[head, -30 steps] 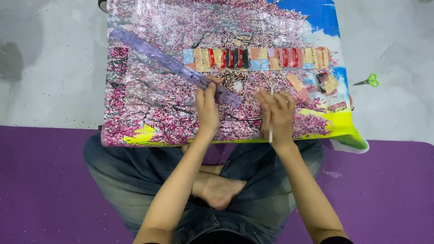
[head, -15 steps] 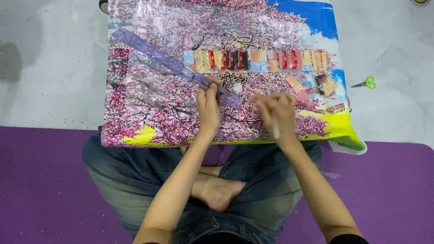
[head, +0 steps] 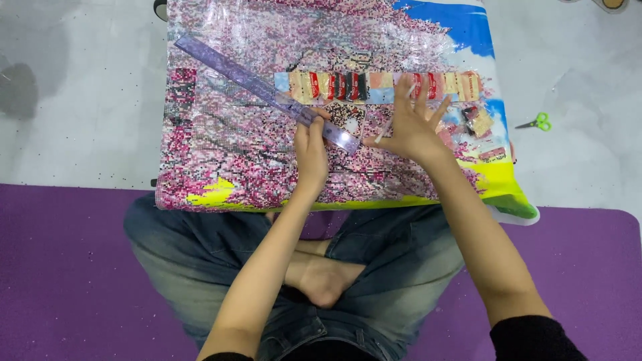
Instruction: The person creates a mosaic picture by applying small resin diamonds onto a coded adhesive canvas using a stylus, guiding the placement with a ruler.
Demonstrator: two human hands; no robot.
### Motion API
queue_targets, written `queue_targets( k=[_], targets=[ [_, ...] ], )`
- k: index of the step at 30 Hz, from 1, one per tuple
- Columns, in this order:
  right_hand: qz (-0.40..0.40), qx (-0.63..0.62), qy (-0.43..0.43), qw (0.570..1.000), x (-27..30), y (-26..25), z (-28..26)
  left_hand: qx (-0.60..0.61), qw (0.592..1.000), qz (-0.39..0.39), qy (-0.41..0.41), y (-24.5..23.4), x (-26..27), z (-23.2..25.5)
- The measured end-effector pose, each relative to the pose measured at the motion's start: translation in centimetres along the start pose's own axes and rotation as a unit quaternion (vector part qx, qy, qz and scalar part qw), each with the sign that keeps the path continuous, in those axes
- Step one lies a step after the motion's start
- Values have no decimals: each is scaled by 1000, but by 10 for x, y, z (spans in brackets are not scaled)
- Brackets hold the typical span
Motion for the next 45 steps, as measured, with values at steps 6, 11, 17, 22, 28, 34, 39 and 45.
queue_targets(
  k=[6,11,17,22,28,34,39,45],
  targets=[
    [-17,155,-77,985,-28,40,27,5,1000,2,-5,0,-1,-8],
    [-3,134,-69,989,-21,30,17,2,1000,5,4,-2,0,-5],
    [88,-57,-110,988,20,-28,-28,-2,1000,-2,20,1,1,0],
    [218,-370,-108,897,-4,-17,18,-42,999,4,30,1,-6,29],
    [277,-452,-116,840,-32,-6,21,-178,978,-10,112,-7,-25,33],
    [399,-314,-225,832,-38,12,5,-218,968,-31,120,0,-19,33],
    [442,-199,-244,840,-25,19,-10,-206,971,-28,121,-3,-20,33],
    [429,-192,-250,847,-21,14,-16,-216,968,-13,129,-5,-20,33]
  ],
)
Point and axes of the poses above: each hand's wrist, its own x-axis away from the middle knuckle, its own y-axis out of the palm, z = x × y, the point moved 7 cm from there along -x, towards the middle knuckle, and after that the axes turned 2 degrees about x, right-handed, at the moved point
